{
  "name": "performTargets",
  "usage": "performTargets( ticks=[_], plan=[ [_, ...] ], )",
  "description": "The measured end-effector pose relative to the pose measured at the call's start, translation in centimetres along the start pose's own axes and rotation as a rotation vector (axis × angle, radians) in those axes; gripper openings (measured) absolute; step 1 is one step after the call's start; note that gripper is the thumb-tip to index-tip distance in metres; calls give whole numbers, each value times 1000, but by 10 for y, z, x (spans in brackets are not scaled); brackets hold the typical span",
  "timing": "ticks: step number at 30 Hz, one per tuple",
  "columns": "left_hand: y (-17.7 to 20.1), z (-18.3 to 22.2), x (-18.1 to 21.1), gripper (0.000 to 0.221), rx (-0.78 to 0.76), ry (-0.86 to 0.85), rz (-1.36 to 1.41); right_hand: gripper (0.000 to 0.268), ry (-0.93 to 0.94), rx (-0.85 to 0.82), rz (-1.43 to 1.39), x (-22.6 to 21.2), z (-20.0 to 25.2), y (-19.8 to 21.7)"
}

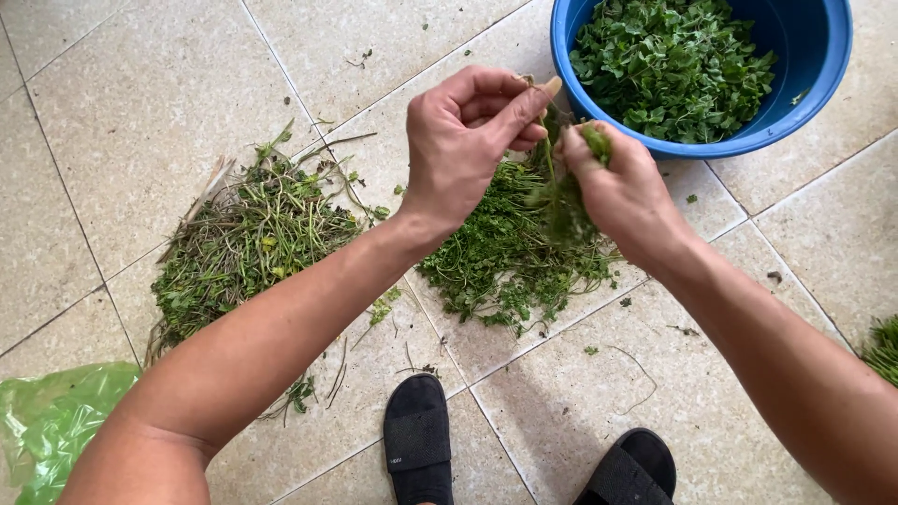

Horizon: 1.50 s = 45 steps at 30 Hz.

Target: Sorting and cleaning fresh cilantro herbs by hand by removing stems and placing leaves into a bowl.

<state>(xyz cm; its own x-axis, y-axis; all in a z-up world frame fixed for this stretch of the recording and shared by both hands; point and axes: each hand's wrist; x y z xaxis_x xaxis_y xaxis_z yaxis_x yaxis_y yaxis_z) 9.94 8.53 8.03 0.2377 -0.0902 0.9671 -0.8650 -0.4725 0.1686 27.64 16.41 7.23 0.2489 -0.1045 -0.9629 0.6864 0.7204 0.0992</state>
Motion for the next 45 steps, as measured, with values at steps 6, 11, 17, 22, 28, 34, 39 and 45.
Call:
performTargets(
  ticks=[6,11,17,22,28,34,39,45],
  plan=[
    [5,-2,-1,19,22,-53,49,28,-93,-84,-283,-12,8,2],
    [5,0,-6,18,49,54,177,27,-174,-166,-539,3,10,4],
    [9,18,0,13,9,3,28,30,-186,-40,-95,-2,-1,0],
    [67,35,4,15,-150,-153,-379,31,-371,-38,-238,38,-25,22],
    [250,133,-101,22,-389,400,-1332,39,-346,-49,-107,121,-54,55],
    [259,154,-110,31,-525,719,-1523,35,-179,-108,656,131,-72,26],
    [178,101,-92,33,-527,354,-1314,37,-70,-108,1055,139,-83,18],
    [70,40,-102,22,-432,-264,-971,41,-12,-160,958,77,-56,32]
  ],
)
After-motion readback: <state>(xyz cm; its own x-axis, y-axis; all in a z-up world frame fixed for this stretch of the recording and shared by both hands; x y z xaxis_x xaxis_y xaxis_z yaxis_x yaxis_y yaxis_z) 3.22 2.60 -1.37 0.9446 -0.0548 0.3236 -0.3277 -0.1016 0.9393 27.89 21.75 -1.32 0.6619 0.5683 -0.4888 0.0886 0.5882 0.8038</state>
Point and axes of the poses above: each hand's wrist, its own z-axis away from the middle knuckle, its own y-axis out of the back of the hand, x = y × z, and after that the axes turned 10 degrees about -z, right-handed
